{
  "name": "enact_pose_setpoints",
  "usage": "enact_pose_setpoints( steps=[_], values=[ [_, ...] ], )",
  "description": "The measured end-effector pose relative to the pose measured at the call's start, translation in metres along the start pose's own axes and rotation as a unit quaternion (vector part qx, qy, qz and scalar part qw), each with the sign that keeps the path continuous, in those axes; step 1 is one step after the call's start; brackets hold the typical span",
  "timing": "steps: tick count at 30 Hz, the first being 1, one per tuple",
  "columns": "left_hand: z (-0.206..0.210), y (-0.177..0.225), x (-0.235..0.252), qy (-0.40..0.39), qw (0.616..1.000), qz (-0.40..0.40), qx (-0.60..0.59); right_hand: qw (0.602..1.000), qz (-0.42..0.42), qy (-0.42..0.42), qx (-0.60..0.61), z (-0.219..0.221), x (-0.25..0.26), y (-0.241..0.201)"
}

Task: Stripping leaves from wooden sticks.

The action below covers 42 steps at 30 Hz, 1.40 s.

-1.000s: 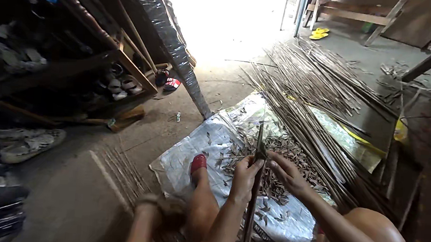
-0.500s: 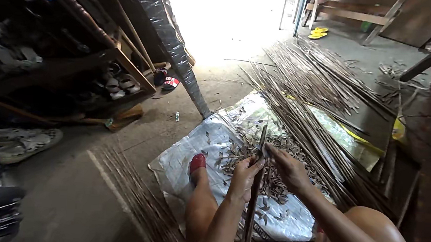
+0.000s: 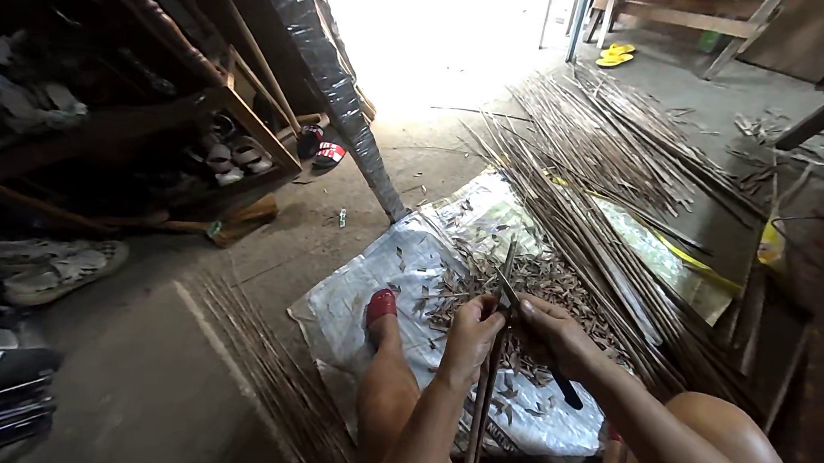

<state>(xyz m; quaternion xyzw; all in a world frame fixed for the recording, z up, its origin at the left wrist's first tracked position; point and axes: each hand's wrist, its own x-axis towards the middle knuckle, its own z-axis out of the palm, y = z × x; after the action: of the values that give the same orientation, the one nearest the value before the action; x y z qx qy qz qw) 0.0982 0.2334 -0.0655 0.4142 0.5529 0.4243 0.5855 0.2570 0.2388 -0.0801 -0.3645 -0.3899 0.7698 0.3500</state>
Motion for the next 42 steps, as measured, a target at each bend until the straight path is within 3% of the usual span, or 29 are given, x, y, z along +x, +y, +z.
enact_pose_setpoints(
  steps=[4,9,20,31,36,42],
  values=[
    [-0.002,0.001,0.0,-0.032,0.999,-0.015,0.001,0.999,-0.005,0.027,-0.023,-0.003,0.0,-0.004],
    [0.001,0.007,-0.002,-0.084,0.988,-0.118,-0.057,0.998,-0.018,0.052,0.002,-0.009,0.001,-0.009],
    [0.002,0.008,0.001,-0.01,0.996,-0.081,-0.033,0.998,-0.044,0.02,-0.03,0.001,-0.001,0.001],
    [0.001,0.006,0.001,0.004,0.999,-0.043,-0.015,0.997,-0.038,0.039,-0.045,0.0,0.001,0.002],
    [-0.003,0.008,0.001,-0.006,0.999,-0.026,-0.027,0.992,-0.065,0.025,-0.102,-0.004,0.002,0.0],
    [-0.008,0.012,-0.002,-0.019,0.995,-0.062,-0.072,0.97,-0.133,0.018,-0.204,-0.011,0.005,0.007]
  ],
)
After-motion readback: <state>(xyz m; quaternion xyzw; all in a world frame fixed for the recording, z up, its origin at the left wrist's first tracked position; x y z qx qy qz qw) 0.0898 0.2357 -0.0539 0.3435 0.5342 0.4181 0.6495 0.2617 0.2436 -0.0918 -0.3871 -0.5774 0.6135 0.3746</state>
